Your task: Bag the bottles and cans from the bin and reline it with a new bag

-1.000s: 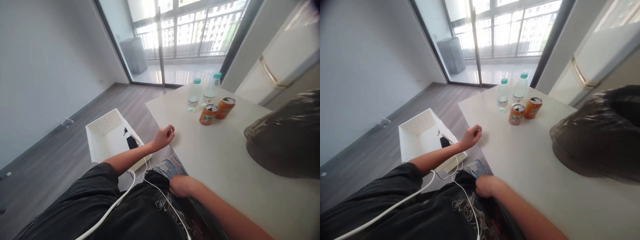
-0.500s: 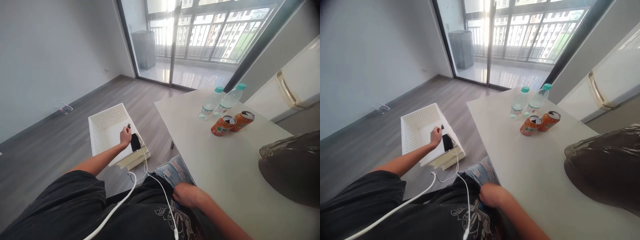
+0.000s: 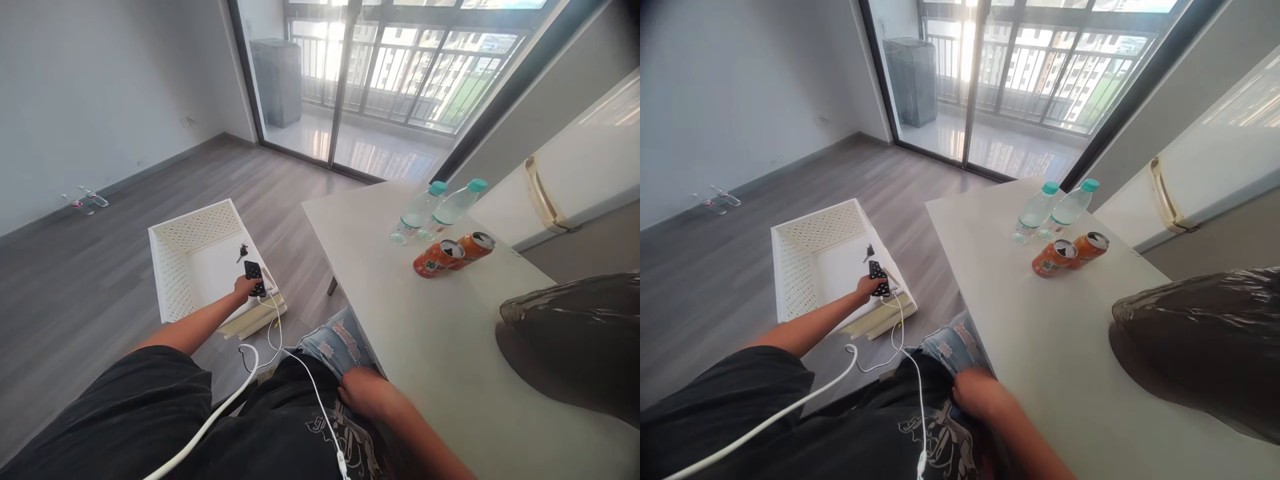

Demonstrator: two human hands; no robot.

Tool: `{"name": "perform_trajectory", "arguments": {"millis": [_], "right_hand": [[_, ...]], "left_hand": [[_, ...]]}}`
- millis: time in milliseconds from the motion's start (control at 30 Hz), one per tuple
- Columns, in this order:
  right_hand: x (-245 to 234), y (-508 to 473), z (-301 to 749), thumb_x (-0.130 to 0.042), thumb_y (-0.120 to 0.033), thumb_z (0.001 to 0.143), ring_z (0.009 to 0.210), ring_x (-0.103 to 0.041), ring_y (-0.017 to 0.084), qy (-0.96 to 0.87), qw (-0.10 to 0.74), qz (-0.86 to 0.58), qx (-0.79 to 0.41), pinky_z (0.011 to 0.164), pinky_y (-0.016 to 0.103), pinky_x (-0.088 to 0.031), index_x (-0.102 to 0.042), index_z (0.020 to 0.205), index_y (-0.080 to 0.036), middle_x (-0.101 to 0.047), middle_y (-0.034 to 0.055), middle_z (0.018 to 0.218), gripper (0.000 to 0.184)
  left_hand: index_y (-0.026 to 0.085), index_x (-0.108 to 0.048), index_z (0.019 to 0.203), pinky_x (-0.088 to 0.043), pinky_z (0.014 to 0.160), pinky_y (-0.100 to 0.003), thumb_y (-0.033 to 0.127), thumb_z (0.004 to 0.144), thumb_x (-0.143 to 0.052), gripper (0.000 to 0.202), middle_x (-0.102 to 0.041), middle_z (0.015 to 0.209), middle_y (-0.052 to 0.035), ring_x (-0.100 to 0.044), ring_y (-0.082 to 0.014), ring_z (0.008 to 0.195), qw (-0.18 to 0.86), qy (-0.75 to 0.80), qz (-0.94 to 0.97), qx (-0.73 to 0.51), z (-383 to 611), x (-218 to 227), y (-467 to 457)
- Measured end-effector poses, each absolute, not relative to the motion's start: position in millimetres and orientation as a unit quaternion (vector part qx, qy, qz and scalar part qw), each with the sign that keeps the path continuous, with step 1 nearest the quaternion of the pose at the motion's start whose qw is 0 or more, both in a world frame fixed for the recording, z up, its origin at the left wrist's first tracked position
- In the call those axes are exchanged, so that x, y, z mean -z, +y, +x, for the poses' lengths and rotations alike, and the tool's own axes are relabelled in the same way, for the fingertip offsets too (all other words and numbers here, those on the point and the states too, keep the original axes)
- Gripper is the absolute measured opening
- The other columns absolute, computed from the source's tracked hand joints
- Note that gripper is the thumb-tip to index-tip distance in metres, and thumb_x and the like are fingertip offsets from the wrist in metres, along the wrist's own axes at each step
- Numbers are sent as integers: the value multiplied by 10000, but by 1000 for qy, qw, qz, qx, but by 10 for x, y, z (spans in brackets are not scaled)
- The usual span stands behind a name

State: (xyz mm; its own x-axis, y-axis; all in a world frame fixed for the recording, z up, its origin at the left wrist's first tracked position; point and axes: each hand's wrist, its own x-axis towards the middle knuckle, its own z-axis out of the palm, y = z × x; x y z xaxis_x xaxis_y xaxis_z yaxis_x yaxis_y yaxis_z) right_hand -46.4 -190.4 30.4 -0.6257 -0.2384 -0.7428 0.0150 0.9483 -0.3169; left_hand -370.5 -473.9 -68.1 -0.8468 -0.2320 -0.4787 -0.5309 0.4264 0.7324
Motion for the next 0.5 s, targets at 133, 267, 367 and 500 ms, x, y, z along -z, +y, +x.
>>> {"name": "perform_trajectory", "arguments": {"millis": [133, 267, 367, 500], "right_hand": [[-285, -1901, -458, -500, -300, 1042, 1045, -802, 392, 892, 425, -63, 144, 886, 434, -600, -851, 1116, -95, -815, 243, 1092, 413], [-273, -1896, -443, -505, -304, 1041, 1054, -799, 410, 891, 424, -71, 142, 895, 460, -607, -847, 1119, -72, -810, 262, 1091, 420], [-284, -1892, -438, -494, -309, 1042, 1065, -794, 411, 892, 418, -80, 149, 905, 463, -603, -840, 1137, -62, -806, 265, 1107, 436], [-329, -1885, -419, -450, -329, 1059, 1051, -794, 383, 895, 406, -106, 155, 882, 435, -589, -838, 1136, -83, -808, 249, 1111, 466]], "left_hand": [[154, -658, 1345, -632, 943, -449, 398, 1035, -691, 396, -683, 1314, -120, -703, -241, 1114, 189, 769, -245, -560, -3636, 657, -4771], [131, -662, 1213, -631, 767, -353, 202, 941, -749, 294, -740, 1072, -98, -740, -207, 893, 168, 717, -230, -636, -3487, 425, -4826], [160, -646, 1121, -604, 665, -326, 58, 740, -788, 419, -751, 930, -72, -740, -211, 769, 143, 698, -202, -672, -3349, 145, -4913], [193, -656, 1130, -618, 681, -342, 181, 664, -865, 511, -778, 1063, -91, -757, -232, 843, 106, 687, -142, -705, -3104, -285, -4984]]}}
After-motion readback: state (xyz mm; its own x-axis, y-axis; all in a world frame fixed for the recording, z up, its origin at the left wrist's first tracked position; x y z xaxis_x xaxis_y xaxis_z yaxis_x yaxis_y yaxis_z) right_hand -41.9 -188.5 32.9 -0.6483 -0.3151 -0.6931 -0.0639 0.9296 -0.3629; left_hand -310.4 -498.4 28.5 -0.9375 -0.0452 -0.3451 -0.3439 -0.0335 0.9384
